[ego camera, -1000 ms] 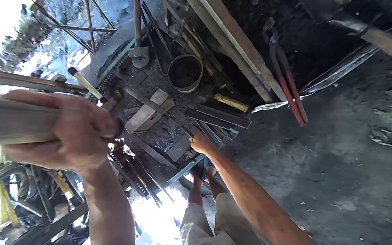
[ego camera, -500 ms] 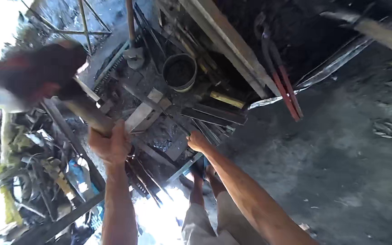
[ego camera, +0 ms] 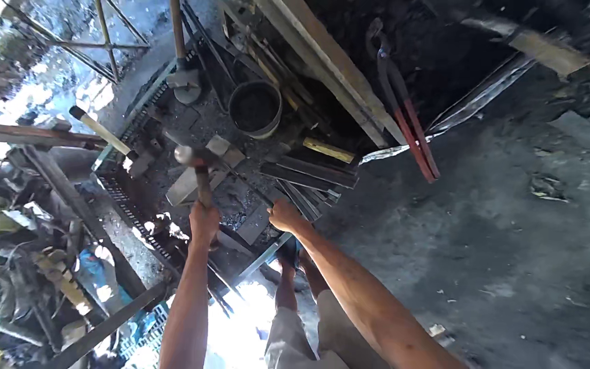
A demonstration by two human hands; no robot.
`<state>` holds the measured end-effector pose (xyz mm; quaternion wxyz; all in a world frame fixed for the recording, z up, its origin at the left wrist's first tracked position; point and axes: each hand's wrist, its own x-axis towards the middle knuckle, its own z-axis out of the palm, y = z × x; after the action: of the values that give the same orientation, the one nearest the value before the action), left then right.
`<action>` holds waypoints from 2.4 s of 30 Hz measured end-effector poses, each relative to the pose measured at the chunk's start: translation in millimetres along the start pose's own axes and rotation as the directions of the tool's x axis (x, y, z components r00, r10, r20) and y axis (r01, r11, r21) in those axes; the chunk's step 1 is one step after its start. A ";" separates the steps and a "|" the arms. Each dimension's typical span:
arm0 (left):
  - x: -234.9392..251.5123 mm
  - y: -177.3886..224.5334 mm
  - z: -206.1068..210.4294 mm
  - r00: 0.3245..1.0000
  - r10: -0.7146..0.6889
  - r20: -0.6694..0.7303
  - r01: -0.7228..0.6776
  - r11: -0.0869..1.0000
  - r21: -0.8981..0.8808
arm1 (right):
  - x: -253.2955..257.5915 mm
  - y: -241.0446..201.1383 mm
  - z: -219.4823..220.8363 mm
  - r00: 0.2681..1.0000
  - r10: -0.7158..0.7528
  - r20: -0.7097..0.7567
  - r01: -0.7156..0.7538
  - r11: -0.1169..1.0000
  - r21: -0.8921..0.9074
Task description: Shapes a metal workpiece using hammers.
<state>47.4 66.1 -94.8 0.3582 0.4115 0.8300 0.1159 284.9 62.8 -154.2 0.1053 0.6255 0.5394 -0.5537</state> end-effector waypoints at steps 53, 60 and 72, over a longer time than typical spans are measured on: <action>-77.3 27.3 -56.2 0.995 0.044 -0.094 -0.054 0.994 -0.100 | -43.9 11.8 23.0 0.978 0.149 -0.143 -0.162 0.983 -0.085; -67.5 68.4 -34.2 0.917 0.136 -0.374 -0.166 0.985 -0.049 | -34.6 7.3 23.3 0.972 0.164 -0.169 -0.190 0.970 -0.153; -66.1 43.7 -48.1 0.989 -0.028 -0.143 0.019 0.998 -0.066 | -42.5 8.9 0.2 0.960 0.086 -0.265 -0.162 0.947 -0.279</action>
<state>67.2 48.2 -6.1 0.3117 0.3803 0.8544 0.1679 300.1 35.4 -124.1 0.1644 0.7001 0.5848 -0.3754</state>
